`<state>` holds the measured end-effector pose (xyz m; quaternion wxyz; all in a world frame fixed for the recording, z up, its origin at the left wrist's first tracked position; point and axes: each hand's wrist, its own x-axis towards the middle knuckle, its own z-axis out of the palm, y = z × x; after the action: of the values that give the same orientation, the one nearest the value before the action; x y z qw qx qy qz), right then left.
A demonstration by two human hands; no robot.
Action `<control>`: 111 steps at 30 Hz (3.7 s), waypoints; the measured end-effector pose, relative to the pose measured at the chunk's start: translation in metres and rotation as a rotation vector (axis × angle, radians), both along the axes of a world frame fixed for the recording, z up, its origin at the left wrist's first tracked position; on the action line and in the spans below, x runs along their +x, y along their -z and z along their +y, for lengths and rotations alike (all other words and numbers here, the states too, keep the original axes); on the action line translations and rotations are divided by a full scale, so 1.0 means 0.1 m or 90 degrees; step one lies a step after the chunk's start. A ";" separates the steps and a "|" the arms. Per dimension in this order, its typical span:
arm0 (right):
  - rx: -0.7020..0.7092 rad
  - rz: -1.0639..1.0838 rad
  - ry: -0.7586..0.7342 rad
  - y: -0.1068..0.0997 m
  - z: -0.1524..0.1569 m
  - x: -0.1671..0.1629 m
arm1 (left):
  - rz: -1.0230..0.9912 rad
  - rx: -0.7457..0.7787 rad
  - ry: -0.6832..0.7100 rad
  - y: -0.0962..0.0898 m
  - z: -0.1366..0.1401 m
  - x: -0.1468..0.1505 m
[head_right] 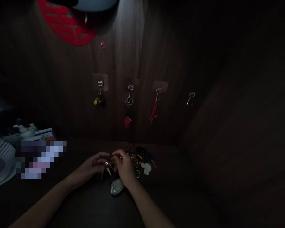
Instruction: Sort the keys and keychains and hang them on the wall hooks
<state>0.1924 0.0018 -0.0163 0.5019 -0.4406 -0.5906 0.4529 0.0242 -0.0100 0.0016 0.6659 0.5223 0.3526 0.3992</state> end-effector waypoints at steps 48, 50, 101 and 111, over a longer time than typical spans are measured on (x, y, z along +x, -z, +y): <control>0.176 -0.264 0.057 -0.04 -0.01 0.15 | -0.076 0.311 -0.535 -1.34 0.72 -0.21; 0.177 -0.268 0.053 -0.04 -0.02 0.16 | -0.054 0.343 -0.549 -1.50 0.77 -0.19; 0.166 -0.306 0.027 -0.02 -0.02 0.22 | 0.171 0.299 -0.459 -0.30 0.53 -0.12; 0.196 -0.337 0.018 -0.08 -0.08 0.28 | 0.171 0.242 -0.427 0.10 0.28 0.03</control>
<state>0.2204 -0.0057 -0.0081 0.3978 -0.4702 -0.7562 0.2210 0.0276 0.0184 -0.0085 0.3385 0.5397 0.5072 0.5805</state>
